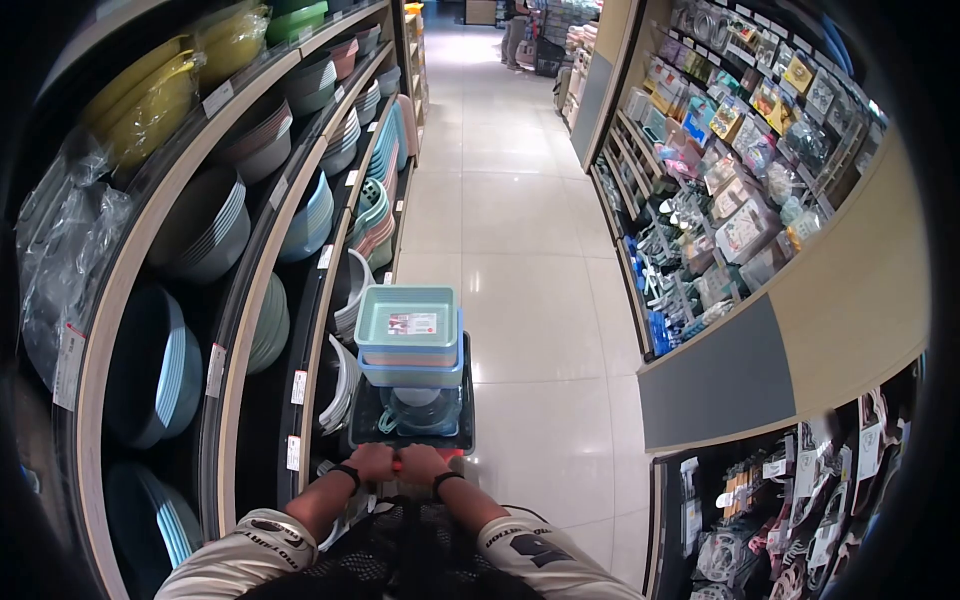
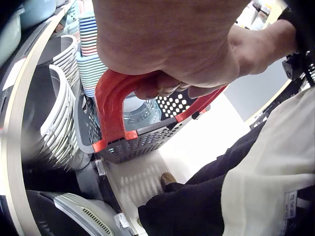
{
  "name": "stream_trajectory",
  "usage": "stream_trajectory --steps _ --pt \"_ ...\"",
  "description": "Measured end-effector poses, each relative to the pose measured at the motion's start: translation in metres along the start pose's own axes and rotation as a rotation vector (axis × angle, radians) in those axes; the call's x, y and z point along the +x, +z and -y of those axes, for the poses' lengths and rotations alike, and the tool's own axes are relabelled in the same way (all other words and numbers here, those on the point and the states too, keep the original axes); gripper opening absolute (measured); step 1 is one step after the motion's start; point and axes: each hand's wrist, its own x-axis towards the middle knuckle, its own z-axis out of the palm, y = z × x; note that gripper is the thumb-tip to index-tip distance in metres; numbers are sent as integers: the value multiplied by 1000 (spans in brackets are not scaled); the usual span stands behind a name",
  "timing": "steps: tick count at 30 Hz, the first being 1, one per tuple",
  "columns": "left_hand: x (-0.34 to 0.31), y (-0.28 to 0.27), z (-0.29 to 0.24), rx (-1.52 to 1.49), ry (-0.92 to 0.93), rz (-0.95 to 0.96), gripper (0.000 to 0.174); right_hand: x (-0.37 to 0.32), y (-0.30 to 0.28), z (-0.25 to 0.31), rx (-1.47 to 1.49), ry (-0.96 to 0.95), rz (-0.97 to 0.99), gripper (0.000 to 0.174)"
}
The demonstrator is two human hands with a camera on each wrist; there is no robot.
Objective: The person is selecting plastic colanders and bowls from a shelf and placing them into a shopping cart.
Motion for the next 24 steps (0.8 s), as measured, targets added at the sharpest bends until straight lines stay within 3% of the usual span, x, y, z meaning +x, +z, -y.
stream_trajectory --steps 20,24 --pt "24 -25 19 -102 -36 -87 31 27 -38 -3 -33 54 -5 27" --pt "25 -39 21 -274 73 -252 40 33 -35 -7 -41 88 -35 29"
